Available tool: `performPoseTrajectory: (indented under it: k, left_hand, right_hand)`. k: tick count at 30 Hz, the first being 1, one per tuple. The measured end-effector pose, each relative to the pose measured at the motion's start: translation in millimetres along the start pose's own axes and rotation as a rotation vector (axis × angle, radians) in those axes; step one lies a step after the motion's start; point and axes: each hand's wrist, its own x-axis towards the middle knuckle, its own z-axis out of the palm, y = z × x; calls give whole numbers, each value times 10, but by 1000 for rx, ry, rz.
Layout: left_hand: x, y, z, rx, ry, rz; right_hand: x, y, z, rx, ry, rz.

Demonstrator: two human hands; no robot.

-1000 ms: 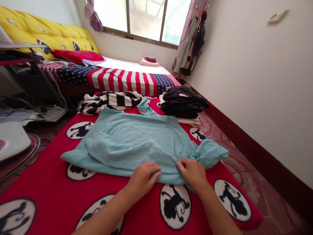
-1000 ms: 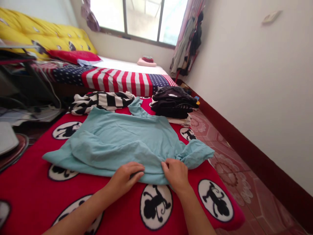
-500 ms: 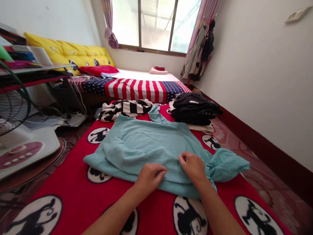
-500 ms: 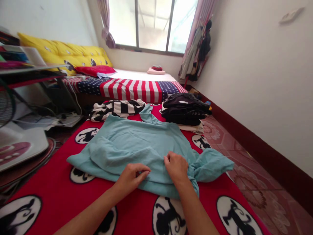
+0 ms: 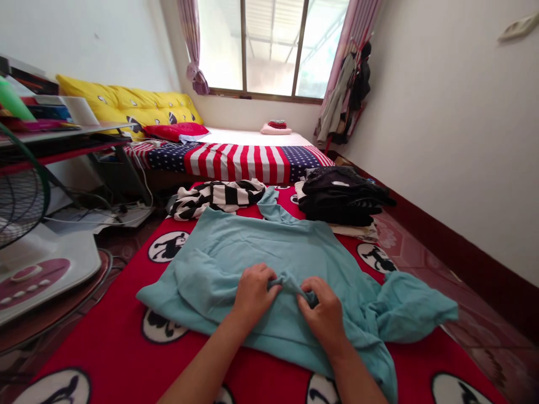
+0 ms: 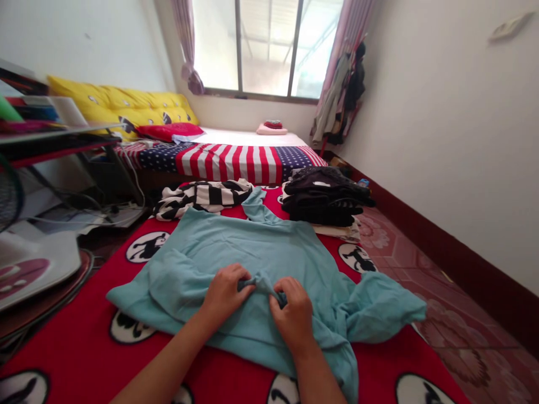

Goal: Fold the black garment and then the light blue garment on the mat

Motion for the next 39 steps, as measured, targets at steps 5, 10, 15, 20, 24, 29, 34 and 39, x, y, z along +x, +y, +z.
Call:
performPoseTrajectory:
  k: [5, 10, 15, 20, 24, 29, 34, 39]
  left_hand:
    - [-120, 19, -7, -68, 8, 90]
    - [-70, 5, -128, -193, -68, 29]
    - [-2, -141, -244, -306, -158, -65]
    - [-6, -196, -359, -415, -286, 60]
    - [96, -125, -372, -397, -126, 89]
    - [348, -123, -175, -91, -97, 73]
    - [416, -231, -72, -28, -103, 5]
    - [346, -466, -216, -59, -194, 18]
  right_hand:
    - [5, -51, 8, 52, -18, 3]
    - [-4, -50, 14, 65, -24, 29]
    - [-3, -59, 3, 76, -36, 52]
    - [-1, -54, 3, 44, -50, 88]
    - [-1, -59, 4, -45, -86, 143]
    - [1, -60, 5, -46, -98, 170]
    - [5, -34, 13, -84, -76, 228]
    - [6, -15, 26, -133, -50, 294]
